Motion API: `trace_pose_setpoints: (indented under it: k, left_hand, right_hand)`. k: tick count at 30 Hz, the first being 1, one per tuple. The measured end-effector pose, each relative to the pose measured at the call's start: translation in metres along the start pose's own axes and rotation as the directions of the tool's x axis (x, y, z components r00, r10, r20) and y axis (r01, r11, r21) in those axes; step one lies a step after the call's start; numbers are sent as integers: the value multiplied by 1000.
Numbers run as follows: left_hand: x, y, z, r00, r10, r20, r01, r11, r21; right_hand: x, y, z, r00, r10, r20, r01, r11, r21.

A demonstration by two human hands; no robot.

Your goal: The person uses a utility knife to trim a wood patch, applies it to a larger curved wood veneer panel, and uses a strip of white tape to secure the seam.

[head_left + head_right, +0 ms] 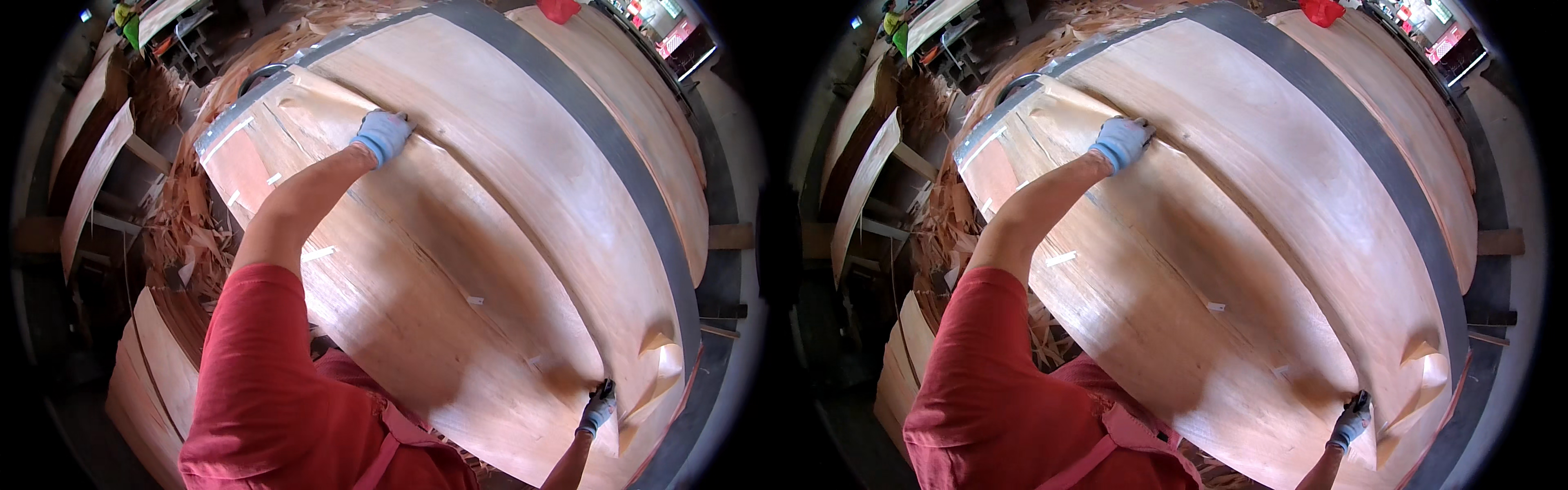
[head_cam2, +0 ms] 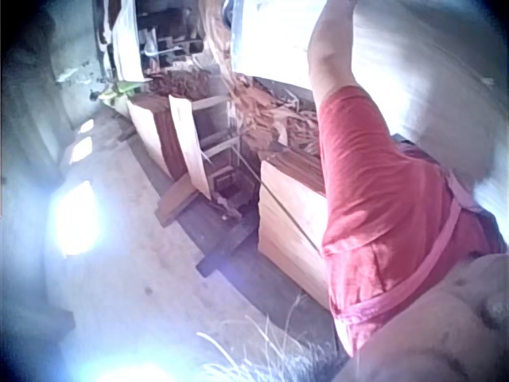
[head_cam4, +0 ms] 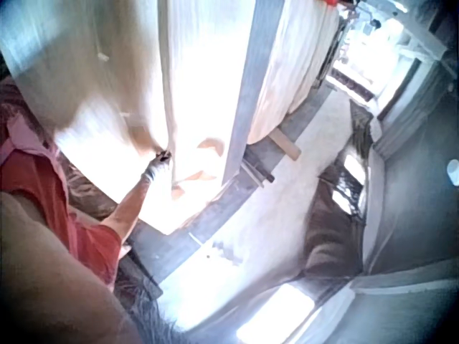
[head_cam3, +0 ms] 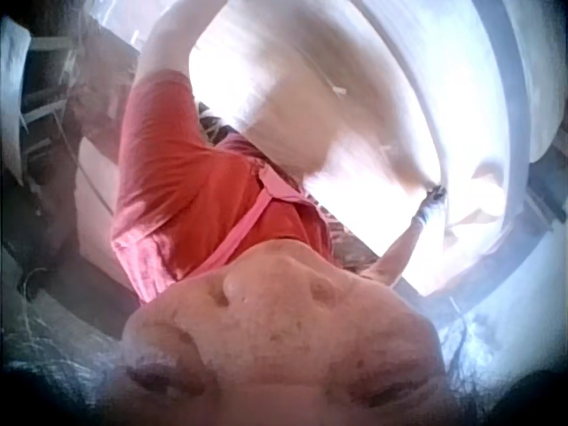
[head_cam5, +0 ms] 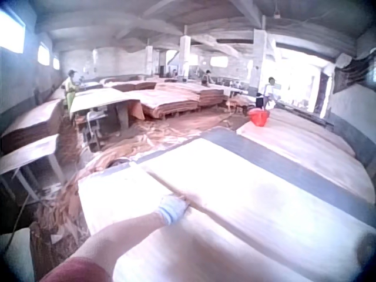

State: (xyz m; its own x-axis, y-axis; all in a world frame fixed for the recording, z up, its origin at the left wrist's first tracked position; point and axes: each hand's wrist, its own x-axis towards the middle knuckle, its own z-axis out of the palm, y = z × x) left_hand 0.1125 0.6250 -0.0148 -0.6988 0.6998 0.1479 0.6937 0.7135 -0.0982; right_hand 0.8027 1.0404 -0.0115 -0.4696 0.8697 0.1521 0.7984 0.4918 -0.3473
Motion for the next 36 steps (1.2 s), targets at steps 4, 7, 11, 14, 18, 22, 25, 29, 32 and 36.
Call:
trace_pose_setpoints:
  k: [4,7,11,14,18,22,25,29,32,36]
  left_hand:
    - [-2,15,4,996,-69,-63,62,992,-108]
    - [-24,25,9,981,-66,-185,-7,931,-364]
    - [-67,13,0,934,-10,-356,-166,873,-459]
    - [-84,-10,-1,861,-118,-496,-143,878,-456]
    - [-126,-75,5,888,-270,-371,141,931,-338]
    - [-122,-92,10,895,-190,-404,227,973,46]
    - [-98,-112,23,939,-141,-315,172,982,74]
    - [-50,-79,-6,897,21,-441,-16,1000,14]
    - [-50,-56,-32,910,113,-399,-97,993,61]
    - [-70,-99,-2,935,-90,-344,99,995,7]
  right_hand:
    - [-2,-7,10,998,24,57,-17,992,-122]
    - [-3,-1,17,989,-143,-34,118,911,-395]
    - [-3,-1,10,991,-128,45,135,955,-264]
    - [-5,36,12,953,-303,-3,272,861,-430]
    - [14,25,21,953,-283,106,299,833,-465]
    - [17,6,19,983,14,181,86,840,-536]
    - [20,11,14,983,-103,155,166,860,-482]
    - [17,34,8,990,58,130,3,904,-427]
    - [18,56,-2,988,99,117,-39,900,-434]
    - [21,23,8,998,7,62,22,892,-452]
